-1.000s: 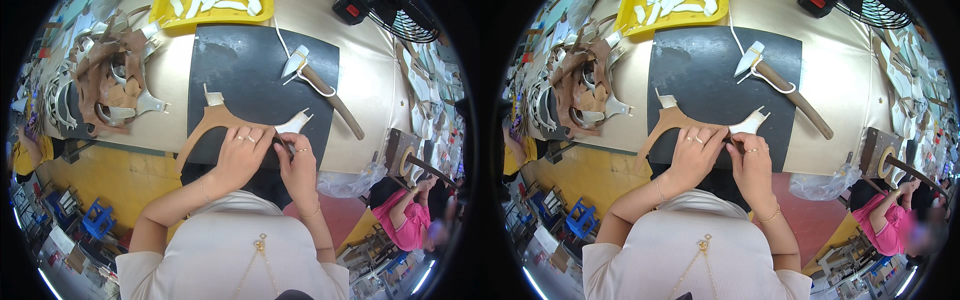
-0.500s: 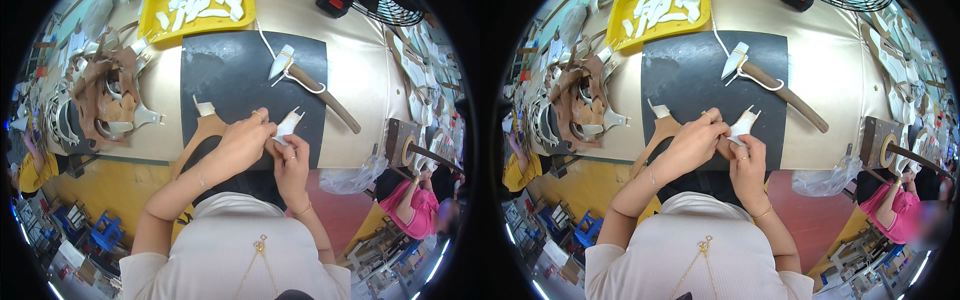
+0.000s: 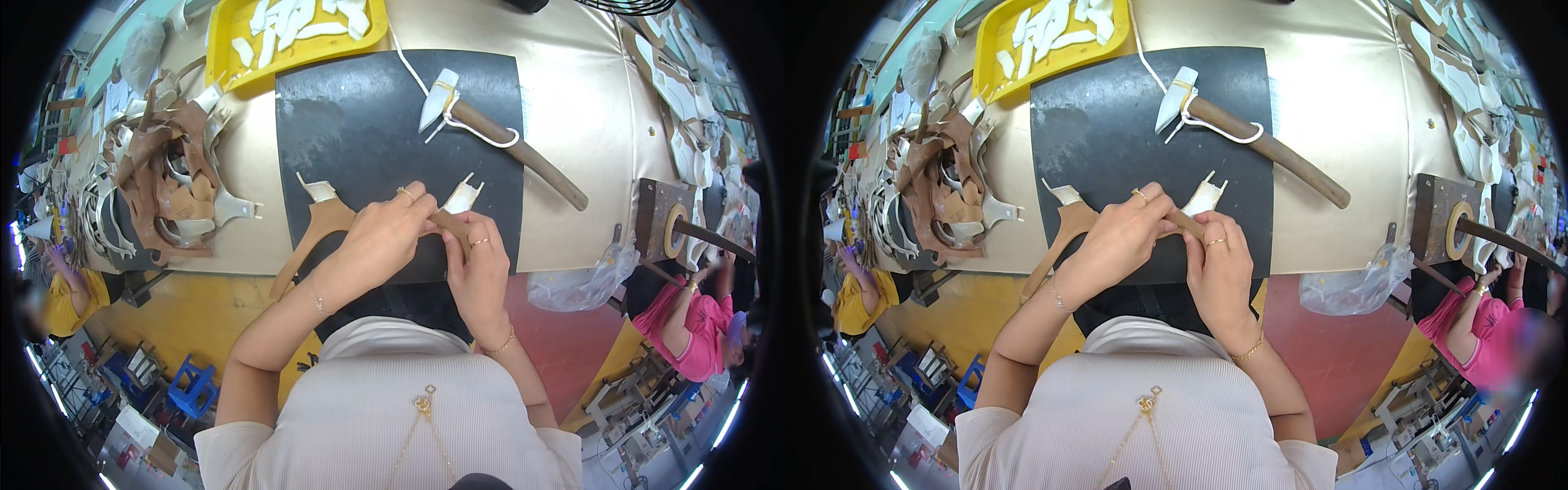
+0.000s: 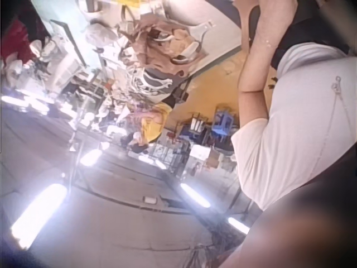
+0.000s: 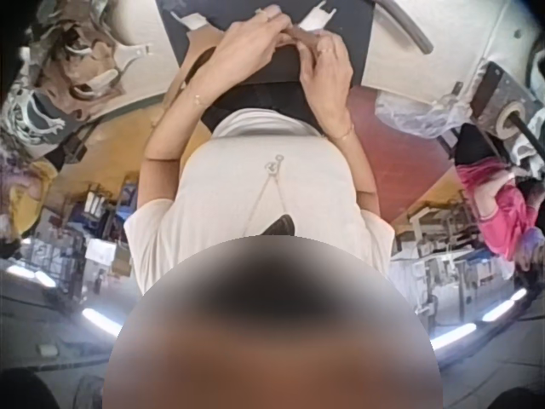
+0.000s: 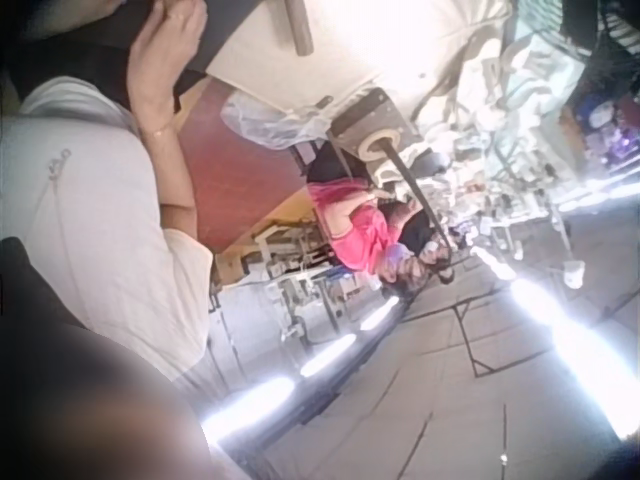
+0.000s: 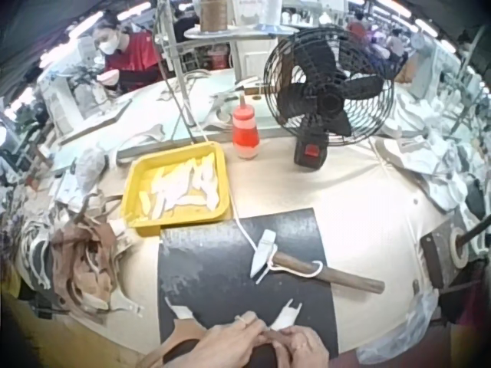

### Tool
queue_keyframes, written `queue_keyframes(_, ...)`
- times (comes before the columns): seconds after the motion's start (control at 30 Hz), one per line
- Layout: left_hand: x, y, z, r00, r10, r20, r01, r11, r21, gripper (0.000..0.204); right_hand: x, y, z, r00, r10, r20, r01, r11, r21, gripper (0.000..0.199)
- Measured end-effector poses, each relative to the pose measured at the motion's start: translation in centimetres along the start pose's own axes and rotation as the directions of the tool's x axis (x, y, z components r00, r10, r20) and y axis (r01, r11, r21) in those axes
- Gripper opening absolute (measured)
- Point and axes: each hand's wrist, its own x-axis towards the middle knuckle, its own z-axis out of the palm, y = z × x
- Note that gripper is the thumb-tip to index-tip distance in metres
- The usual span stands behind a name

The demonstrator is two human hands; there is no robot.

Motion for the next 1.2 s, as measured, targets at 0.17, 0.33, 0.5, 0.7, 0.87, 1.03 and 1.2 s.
queue_keyframes(0.17, -0.3, 0.0, 0.6, 1.000, 0.008, -0.030, -0.007, 0.999, 0.054, 0.018, 0.2, 0.3, 0.1, 1.000, -0.017, 0.000, 0.017, 0.999, -0.032, 0.018)
queue_keyframes(0.33, -0.3, -0.2, 0.7, 0.999, -0.004, -0.051, 0.005, 0.999, 0.032, 0.016, 0.3, 0.1, 0.1, 1.000, -0.020, -0.001, 0.020, 0.998, -0.061, 0.019)
queue_keyframes(0.5, -0.1, -0.4, 0.7, 0.997, -0.003, -0.076, 0.002, 1.000, -0.021, 0.015, 0.1, 0.0, 0.1, 0.996, 0.084, 0.023, -0.085, 0.996, 0.019, 0.021)
queue_keyframes(0.7, -0.3, 0.1, 0.9, 0.995, -0.021, -0.095, 0.022, 1.000, 0.013, 0.015, 0.2, 0.7, 0.0, 0.998, -0.028, -0.062, 0.024, 0.998, -0.061, 0.024)
queue_keyframes(0.87, -0.4, 0.3, 0.9, 0.994, -0.014, -0.109, 0.015, 1.000, 0.007, 0.014, 0.2, 0.9, 0.2, 0.998, -0.009, -0.060, 0.005, 0.998, -0.068, 0.024)
queue_keyframes(1.03, -0.4, 0.4, 1.0, 0.992, -0.018, -0.127, 0.017, 1.000, -0.002, 0.014, 0.0, 0.7, 0.2, 0.999, 0.010, -0.049, -0.014, 0.997, -0.079, 0.024)
queue_keyframes(1.2, -0.4, 0.6, 1.1, 0.988, -0.052, -0.143, 0.052, 0.999, -0.001, 0.014, 0.1, 0.5, 0.3, 0.998, 0.035, -0.046, -0.038, 0.996, -0.076, 0.024)
